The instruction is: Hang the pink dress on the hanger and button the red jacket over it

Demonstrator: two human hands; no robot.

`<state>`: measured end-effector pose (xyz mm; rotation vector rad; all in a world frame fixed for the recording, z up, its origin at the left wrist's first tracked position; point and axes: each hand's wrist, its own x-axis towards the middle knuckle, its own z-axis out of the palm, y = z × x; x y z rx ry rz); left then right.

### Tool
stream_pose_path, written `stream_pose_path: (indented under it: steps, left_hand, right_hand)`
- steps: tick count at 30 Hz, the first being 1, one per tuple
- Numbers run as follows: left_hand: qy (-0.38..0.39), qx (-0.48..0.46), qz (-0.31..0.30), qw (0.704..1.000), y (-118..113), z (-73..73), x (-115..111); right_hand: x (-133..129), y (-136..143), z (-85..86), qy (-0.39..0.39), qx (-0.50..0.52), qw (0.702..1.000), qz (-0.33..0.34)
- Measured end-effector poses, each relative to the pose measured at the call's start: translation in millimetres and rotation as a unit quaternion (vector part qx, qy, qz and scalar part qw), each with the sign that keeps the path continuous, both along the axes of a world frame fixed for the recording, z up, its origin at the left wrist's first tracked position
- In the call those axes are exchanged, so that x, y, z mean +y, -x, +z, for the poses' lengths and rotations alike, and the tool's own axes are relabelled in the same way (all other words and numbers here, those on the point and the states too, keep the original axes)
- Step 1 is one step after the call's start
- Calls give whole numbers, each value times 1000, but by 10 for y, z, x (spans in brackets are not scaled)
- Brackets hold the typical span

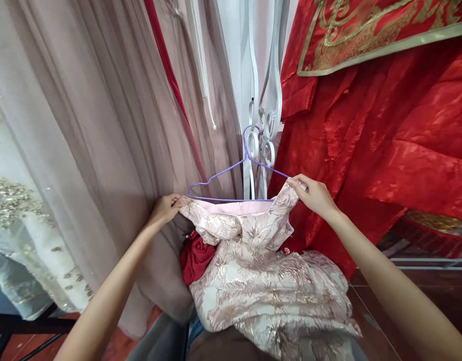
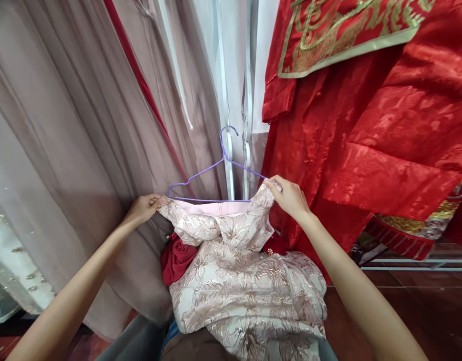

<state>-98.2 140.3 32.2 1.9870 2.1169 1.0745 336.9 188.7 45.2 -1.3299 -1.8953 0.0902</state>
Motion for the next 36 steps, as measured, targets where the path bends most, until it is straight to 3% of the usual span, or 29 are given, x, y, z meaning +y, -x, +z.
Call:
stream_pose_path:
  steps: [7, 14, 19, 23, 28, 30, 32, 36]
  left_hand:
    - [-56, -59, -24, 996, -44, 40, 57]
    - [-36, -90, -22, 995, 30, 14, 1]
    - [-74, -148, -30, 986, 4, 75, 85]
    - [-78, -158, -72, 982, -207, 201, 228]
    - [-93, -67, -173, 978, -672, 265, 281]
    - [-99, -49, -178, 978, -749, 225, 279]
    - [-101, -80, -166, 978, -683, 139, 279]
    - [-77, -243, -88, 963, -240, -161, 225]
  right_hand:
    - [5, -9, -7, -3, 1, 1000, 7]
    - [20, -22, -19, -3, 5, 1000, 14]
    - [28, -14, -22, -10, 7, 1000, 19]
    - [28, 3, -23, -7, 8, 1000, 15]
    - [-14, -27, -14, -33, -12, 999, -9]
    - [-47, -65, -5, -46, -10, 999, -11]
    - [-67, -119, -1, -46, 1, 999, 1]
    - [17, -317, -89, -47, 88, 995, 18]
